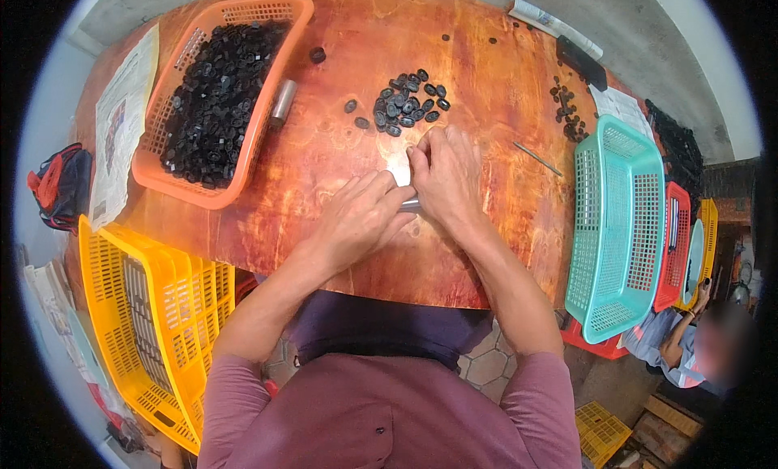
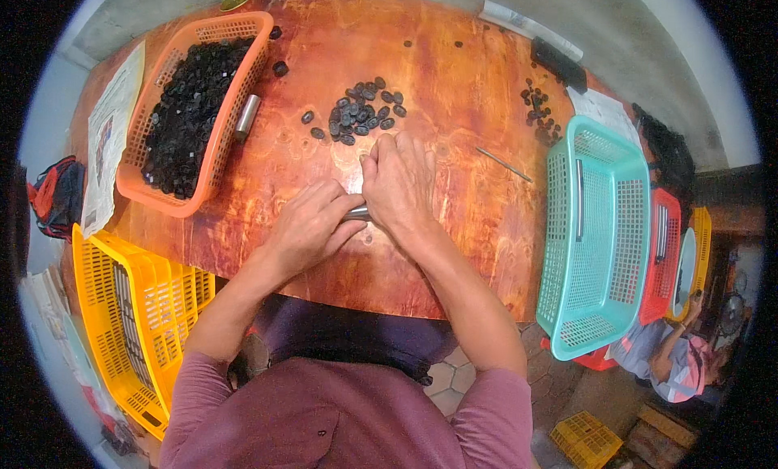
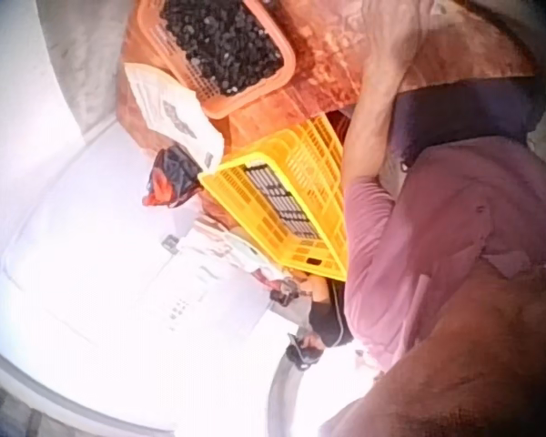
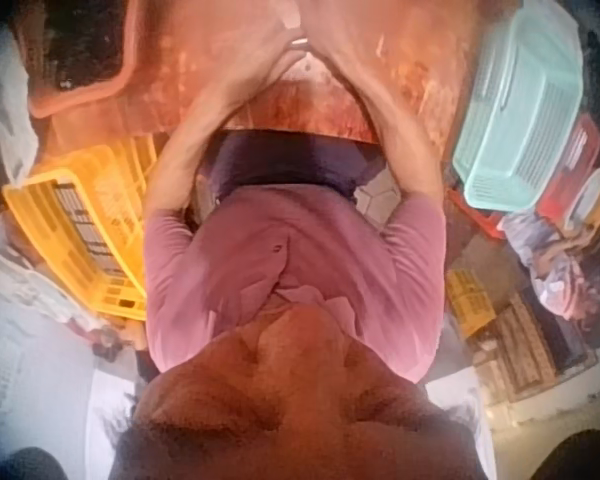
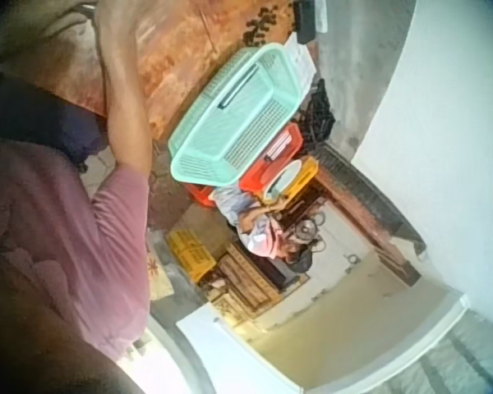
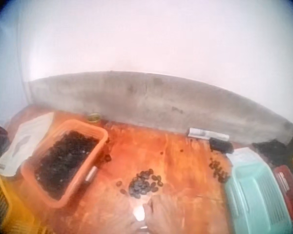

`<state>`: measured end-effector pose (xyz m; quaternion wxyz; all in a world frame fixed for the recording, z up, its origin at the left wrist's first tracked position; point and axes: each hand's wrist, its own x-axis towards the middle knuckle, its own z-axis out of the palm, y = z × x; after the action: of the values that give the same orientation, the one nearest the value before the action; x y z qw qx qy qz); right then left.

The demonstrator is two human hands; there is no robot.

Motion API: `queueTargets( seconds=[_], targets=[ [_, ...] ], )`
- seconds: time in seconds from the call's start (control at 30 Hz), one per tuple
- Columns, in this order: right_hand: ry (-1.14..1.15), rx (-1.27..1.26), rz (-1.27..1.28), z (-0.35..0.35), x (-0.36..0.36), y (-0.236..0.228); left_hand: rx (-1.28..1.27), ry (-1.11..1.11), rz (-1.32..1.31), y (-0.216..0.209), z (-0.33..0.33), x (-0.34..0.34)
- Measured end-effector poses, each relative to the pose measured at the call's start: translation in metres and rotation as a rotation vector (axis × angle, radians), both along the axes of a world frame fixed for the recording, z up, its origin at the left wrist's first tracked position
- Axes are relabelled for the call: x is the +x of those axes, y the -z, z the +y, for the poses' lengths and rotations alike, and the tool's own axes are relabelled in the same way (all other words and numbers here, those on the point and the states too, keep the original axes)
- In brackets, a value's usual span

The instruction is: The person repeatedly picks up small dark stones from a table and rubs them against a cylindrical metal tool, then places the tool into a yellow basket. The person continues this cycle throughout the clip.

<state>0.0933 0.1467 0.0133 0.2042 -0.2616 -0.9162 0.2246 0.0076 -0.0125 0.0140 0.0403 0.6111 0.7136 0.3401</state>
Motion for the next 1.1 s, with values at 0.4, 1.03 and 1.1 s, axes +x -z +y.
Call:
queueTargets(
  seconds=[0.4,1.03,1.1],
  targets=[
    [-0.013,0.044,0.039,-0.002,0.003,0.006,-0.027,-0.001,0.018,-0.001,-0.002,0.004],
    [0.032,-0.391,0.324,0.004,0.008,0.011,-0.091,-0.015,0.065,-0.01,0.002,0.0],
    [0.075,-0.647,0.443,0.008,0.014,0.022,-0.095,-0.036,-0.099,-0.01,0.005,-0.002]
  ],
)
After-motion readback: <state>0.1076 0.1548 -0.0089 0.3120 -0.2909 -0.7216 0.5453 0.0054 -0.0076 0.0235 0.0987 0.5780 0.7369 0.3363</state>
